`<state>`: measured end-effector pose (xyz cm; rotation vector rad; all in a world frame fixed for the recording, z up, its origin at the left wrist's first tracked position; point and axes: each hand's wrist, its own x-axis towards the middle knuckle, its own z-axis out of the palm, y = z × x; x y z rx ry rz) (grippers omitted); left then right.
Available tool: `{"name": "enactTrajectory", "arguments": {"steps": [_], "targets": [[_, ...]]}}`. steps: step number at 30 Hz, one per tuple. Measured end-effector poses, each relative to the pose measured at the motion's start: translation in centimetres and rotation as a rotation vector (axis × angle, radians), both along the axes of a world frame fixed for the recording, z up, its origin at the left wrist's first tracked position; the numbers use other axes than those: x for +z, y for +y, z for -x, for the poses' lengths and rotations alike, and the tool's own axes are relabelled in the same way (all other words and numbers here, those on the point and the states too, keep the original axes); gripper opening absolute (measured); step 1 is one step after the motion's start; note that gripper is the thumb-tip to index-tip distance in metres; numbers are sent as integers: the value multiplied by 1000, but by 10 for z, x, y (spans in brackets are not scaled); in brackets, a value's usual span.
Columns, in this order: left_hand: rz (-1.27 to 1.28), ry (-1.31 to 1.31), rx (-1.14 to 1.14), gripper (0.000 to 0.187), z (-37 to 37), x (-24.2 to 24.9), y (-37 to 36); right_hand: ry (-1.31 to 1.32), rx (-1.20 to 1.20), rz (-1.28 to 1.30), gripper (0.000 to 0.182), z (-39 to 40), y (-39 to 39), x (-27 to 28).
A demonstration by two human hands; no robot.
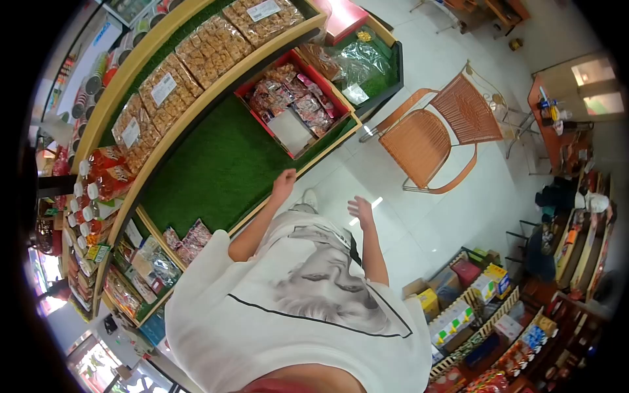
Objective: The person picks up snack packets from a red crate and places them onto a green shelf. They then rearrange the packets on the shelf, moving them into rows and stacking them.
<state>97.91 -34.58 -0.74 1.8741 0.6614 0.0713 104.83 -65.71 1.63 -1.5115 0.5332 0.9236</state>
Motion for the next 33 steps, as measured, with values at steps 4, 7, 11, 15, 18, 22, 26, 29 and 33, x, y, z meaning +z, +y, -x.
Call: {"name": "enactTrajectory", "arguments": {"steps": [4, 7, 11, 15, 18, 22, 26, 29, 33], "targets": [[222, -91, 125, 30, -51, 42, 8, -92, 46, -82, 49, -78, 39, 12], [225, -105, 169, 31, -94, 23, 11, -75, 38, -215, 46, -125, 86, 29], [93, -57, 156, 33, -145, 27, 18, 65, -44, -457, 40, -166, 169, 54], [-74, 38, 120, 34, -191, -15, 39, 190, -17, -410, 24, -205, 231, -4], [-162, 126, -2, 41, -225, -15, 46, 208, -176, -245, 24, -226, 268, -32], [-319, 100, -139, 43, -267, -40, 49, 380, -260, -185, 23, -256, 282, -91], [-460, 233, -188, 42, -283, -69, 40, 412, -359, -197, 22, -259, 281, -119], [-533, 335, -130, 42, -285, -68, 29, 423, -447, -119, 17, -263, 291, -100], [-547, 481, -74, 40, -284, -33, 39, 577, -356, -208, 15, -264, 289, -97]]}}
